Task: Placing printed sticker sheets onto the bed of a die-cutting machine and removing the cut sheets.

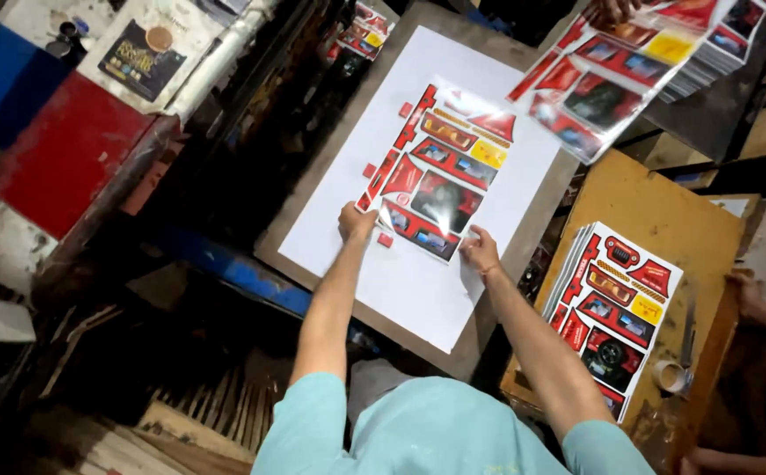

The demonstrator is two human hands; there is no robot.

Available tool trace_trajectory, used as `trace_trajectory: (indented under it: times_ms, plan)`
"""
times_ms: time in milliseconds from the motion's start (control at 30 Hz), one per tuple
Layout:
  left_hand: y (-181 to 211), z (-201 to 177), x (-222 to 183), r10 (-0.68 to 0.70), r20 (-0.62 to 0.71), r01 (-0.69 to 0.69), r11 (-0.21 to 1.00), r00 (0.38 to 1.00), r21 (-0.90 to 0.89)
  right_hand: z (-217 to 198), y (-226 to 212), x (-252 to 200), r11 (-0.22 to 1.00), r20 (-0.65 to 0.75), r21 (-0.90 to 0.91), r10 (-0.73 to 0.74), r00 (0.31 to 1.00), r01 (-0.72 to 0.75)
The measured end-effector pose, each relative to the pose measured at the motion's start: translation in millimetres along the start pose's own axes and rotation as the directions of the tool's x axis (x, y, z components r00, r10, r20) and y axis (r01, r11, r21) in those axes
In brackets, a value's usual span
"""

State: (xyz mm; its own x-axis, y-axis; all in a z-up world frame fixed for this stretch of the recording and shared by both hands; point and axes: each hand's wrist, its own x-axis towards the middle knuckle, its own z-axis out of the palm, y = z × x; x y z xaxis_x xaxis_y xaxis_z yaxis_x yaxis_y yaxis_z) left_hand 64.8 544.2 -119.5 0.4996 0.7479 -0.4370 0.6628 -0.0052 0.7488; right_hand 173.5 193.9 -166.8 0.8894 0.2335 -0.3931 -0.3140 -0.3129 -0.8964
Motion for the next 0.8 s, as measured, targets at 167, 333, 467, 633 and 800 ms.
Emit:
trace_trajectory:
  times_ms: [167, 333, 467, 633, 800]
  plan:
    - [-60.0, 11.5, 53.7, -0.136, 0.049, 0.143, 0.976, 0.989, -0.167, -23.8, -93.0, -58.2, 0.984, 0.125, -0.162, -0.058, 0.99, 0.078]
    - [-52.8, -51.6, 14.0, -0.065, 0.015, 0.064, 0.869, 0.998, -0.49, -100.3, -117.7, -166.2, 0.758, -0.203, -0.604, -0.446, 0.872, 0.247]
    - [35.2, -128.9, -132.1, 0.266, 0.125, -0.138, 0.782, 0.956, -0.607, -166.7, -26.8, -213.3, 0.284, -0.362, -0.878, 0.135, 0.922, -0.386]
    - [72.2, -74.4, -233.0, 0.39, 0.188, -0.166, 0.712, 0.901, -0.682, -184.6, 19.5, -239.6, 0.24, -0.319, -0.91, 0.112, 0.941, -0.337]
    - [-14.2, 128.3, -277.7, 0.595, 0.418, -0.235, 0.726, 0.686, -0.647, -221.2, 95.8, -205.5, 0.423, -0.276, -0.852, 0.14, 0.951, -0.31]
